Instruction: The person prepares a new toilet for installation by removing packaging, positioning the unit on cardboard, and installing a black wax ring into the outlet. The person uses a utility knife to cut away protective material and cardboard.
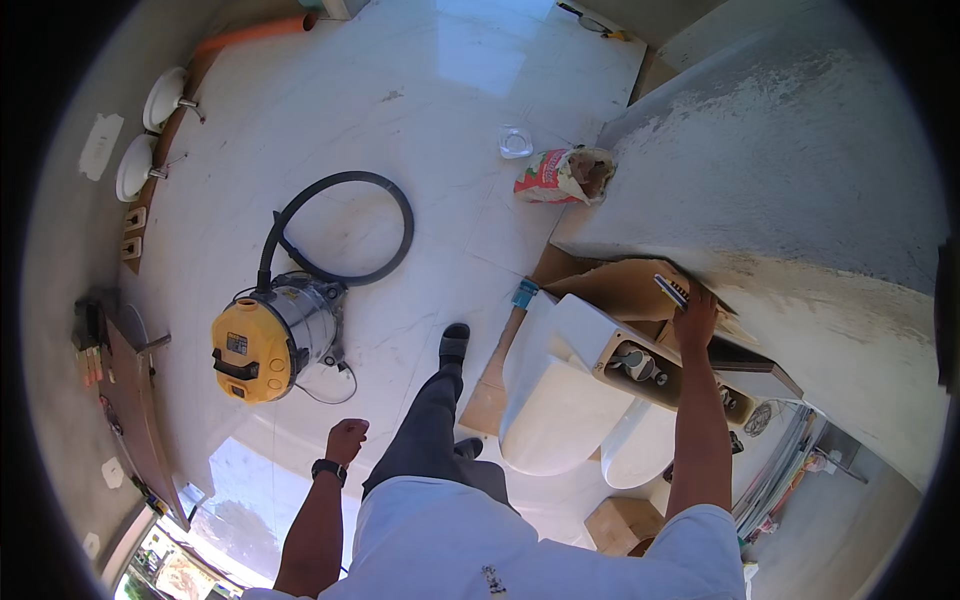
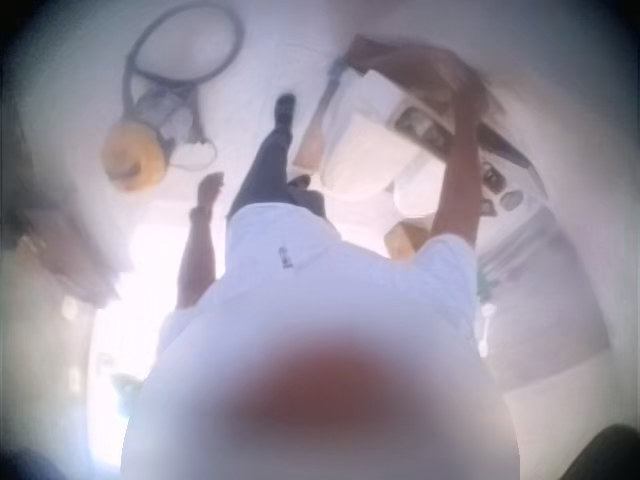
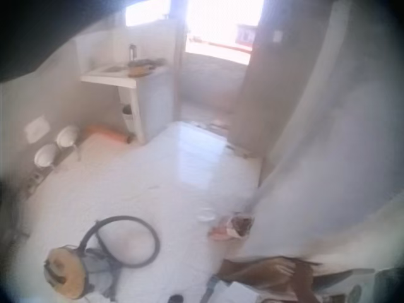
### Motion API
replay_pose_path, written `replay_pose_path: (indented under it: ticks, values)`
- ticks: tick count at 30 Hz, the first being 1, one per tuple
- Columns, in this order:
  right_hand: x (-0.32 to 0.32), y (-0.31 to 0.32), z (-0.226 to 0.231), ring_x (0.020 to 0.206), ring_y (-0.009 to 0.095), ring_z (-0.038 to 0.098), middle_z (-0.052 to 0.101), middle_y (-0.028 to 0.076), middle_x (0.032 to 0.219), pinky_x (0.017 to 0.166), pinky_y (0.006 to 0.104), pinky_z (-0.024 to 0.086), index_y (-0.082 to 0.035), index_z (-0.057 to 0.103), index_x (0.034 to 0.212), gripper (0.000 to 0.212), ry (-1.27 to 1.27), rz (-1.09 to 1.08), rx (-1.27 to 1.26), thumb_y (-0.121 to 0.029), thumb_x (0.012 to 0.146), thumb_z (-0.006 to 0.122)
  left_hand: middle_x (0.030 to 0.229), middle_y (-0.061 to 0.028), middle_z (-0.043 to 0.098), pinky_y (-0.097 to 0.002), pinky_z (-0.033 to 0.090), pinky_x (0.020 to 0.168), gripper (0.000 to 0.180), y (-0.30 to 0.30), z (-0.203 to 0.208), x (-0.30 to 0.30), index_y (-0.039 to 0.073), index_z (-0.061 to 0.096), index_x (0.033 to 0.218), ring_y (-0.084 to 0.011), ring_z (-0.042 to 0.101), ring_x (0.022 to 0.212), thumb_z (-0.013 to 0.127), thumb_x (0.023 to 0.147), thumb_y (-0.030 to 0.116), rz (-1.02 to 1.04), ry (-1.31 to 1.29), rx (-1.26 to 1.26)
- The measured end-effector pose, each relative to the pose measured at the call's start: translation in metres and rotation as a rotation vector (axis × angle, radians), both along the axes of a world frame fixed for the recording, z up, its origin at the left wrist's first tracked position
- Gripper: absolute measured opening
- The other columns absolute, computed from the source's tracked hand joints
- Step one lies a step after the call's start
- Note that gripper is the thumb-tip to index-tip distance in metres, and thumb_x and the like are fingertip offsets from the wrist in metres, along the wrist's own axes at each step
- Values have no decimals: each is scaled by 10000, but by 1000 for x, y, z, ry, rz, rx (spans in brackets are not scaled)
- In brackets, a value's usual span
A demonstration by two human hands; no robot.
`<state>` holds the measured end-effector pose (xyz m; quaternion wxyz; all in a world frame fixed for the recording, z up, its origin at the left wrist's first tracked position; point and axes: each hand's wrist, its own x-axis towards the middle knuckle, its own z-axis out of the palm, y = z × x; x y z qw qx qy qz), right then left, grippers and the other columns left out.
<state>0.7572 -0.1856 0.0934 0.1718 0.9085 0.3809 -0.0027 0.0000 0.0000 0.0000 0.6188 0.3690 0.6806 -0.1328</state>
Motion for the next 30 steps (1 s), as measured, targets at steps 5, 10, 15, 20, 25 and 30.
replay_pose_path:
  ticks: [5,10,15,20,25,30]
  values:
    - [-2,-11,-23,1076,396,633,650,168,1115,884,535,524,-73,620,1125,375,102,136,105,-47,768,733,991,-64,735,-300,543,709,359,-22,3,-26,28,721,1158,-154,698,859,743,934,308,12,51,-3]
    - [-31,-16,-10,977,415,653,679,156,988,838,538,518,-83,641,1056,321,81,100,108,-27,752,726,995,-68,737,-295,542,731,372,-23,10,-39,29,722,1157,-153,697,882,748,933,324,36,5,52]
    - [-79,-4,44,958,397,651,687,139,966,830,522,511,-110,659,1034,357,75,255,331,-18,699,740,992,-62,737,-297,540,741,375,-28,28,-60,30,726,1151,-147,694,896,748,938,338,46,-63,122]
    - [-146,35,131,961,383,627,674,128,978,850,502,507,-98,665,1084,427,96,398,392,26,677,699,949,-72,750,-318,555,721,367,-67,27,-127,7,743,1111,-150,700,827,745,932,327,125,-50,184]
    - [-235,70,198,971,403,616,655,158,1000,842,506,507,-65,644,1127,472,152,563,517,52,672,686,941,-50,731,-312,553,651,343,-124,12,-227,31,728,1121,-150,692,791,719,958,333,138,62,52]
    - [-327,97,248,983,425,616,643,185,1027,841,511,514,-21,631,1190,448,212,600,743,-40,758,745,1009,-80,735,-380,588,710,360,-149,7,-286,49,700,1158,-196,712,844,701,981,363,479,152,-120]
